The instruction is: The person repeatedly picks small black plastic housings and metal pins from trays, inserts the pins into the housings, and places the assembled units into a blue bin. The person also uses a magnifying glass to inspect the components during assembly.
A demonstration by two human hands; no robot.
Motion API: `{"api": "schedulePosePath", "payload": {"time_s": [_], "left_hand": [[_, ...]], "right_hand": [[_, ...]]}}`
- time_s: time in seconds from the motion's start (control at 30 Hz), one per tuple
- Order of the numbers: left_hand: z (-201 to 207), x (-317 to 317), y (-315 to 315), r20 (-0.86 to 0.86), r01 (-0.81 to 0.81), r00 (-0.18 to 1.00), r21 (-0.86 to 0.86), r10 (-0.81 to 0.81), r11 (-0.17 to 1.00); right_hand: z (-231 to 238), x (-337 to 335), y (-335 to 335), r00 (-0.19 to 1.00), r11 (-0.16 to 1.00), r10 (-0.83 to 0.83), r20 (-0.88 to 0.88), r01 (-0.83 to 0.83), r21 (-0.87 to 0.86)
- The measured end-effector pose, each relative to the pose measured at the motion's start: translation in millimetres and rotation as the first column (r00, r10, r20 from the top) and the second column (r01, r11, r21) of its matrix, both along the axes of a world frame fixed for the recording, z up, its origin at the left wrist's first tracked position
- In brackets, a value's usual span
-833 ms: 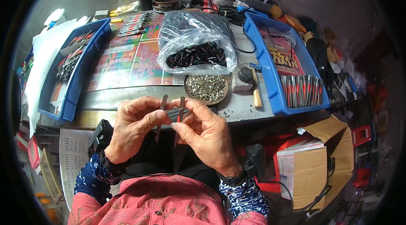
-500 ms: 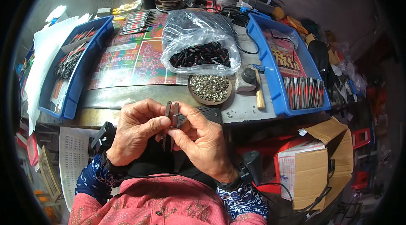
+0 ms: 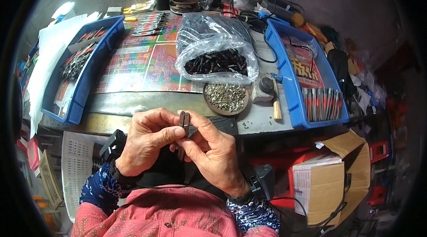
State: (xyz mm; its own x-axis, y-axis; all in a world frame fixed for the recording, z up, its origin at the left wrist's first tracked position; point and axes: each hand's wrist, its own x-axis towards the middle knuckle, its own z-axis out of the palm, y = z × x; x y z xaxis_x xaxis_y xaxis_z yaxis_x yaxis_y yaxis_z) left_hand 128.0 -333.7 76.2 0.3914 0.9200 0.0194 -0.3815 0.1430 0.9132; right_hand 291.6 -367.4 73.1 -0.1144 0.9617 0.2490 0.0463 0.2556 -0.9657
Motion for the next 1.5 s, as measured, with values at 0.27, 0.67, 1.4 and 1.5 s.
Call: {"api": "schedulePosePath", "payload": {"time_s": [0.27,0.67,1.4,1.5], "left_hand": [[-1.5,2.6,-0.4,0.020,-0.023,1.000,0.006,0.023,1.000],[-0.8,1.9,5.7,0.034,0.046,0.998,-0.022,-0.046,0.999],[53.6,7.0,48.8,0.003,0.001,1.000,0.222,-0.002,0.975],[58.3,8.5,57.4,0.076,0.006,0.997,0.230,-0.024,0.973]], "right_hand": [[2.0,1.6,1.2,0.999,1.000,0.000,0.038,0.000,-0.001],[1.5,5.2,2.7,0.998,0.998,0.056,-0.017,-0.057,-0.038],[57.3,6.4,48.3,0.997,0.993,0.069,-0.039,-0.064,0.101],[65.4,5.5,55.0,0.999,0.992,0.048,-0.011,-0.047,0.116]]}}
